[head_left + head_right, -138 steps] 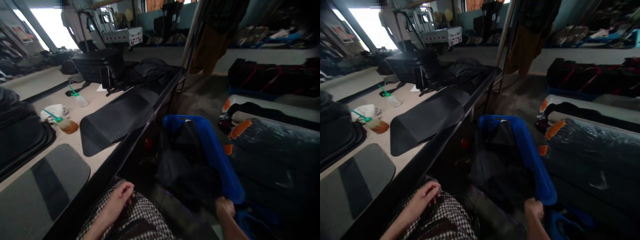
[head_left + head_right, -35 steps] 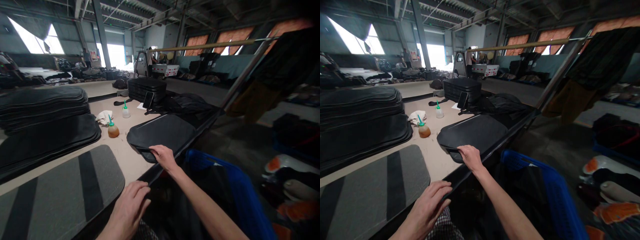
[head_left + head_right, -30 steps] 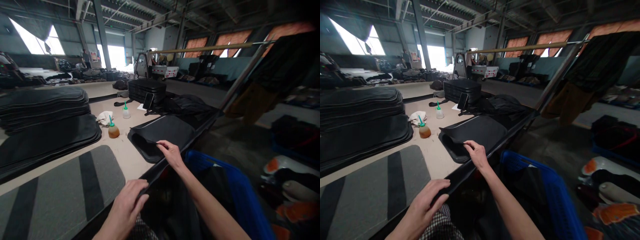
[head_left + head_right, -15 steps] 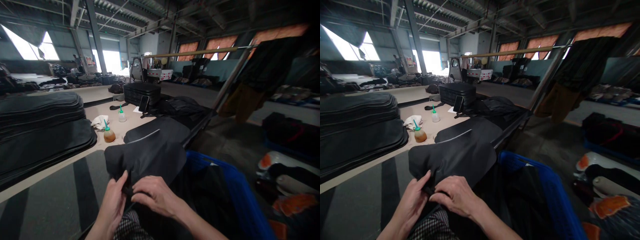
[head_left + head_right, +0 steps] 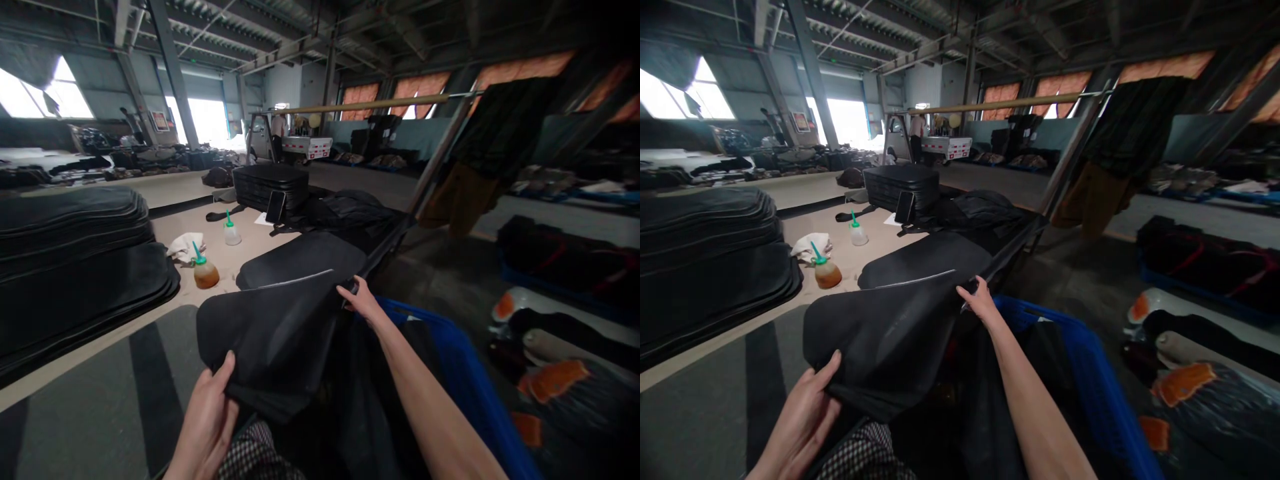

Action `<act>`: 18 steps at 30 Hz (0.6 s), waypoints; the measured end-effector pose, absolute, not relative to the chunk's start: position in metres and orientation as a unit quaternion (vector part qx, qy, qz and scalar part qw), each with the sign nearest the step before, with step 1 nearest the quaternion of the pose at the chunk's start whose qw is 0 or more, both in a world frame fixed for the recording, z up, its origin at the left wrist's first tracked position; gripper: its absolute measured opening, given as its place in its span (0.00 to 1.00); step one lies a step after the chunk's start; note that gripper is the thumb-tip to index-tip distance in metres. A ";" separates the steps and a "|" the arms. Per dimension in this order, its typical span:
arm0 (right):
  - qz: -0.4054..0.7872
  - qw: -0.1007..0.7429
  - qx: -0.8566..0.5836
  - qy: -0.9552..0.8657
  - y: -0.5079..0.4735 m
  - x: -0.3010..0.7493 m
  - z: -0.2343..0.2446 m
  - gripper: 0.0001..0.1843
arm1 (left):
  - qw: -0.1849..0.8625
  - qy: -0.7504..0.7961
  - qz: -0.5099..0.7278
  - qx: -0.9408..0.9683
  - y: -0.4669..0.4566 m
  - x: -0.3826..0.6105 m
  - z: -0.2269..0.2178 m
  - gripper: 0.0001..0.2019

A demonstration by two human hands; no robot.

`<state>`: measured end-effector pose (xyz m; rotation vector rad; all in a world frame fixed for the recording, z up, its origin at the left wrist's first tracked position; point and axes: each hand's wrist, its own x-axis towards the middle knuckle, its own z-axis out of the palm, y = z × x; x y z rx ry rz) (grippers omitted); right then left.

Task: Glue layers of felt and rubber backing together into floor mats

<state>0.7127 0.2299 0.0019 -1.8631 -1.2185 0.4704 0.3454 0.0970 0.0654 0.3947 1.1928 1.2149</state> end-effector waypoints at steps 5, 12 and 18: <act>0.287 0.472 -0.701 -0.451 0.195 0.720 -0.003 0.31 | 0.649 0.521 0.522 0.187 0.093 0.348 0.066 0.15; 0.272 0.573 -0.641 -0.432 0.139 0.735 0.037 0.27 | 0.636 0.593 0.456 0.191 0.077 0.331 0.073 0.25; 0.227 0.606 -0.622 -0.441 0.098 0.736 0.063 0.24 | 0.615 0.628 0.433 0.199 0.073 0.317 0.072 0.29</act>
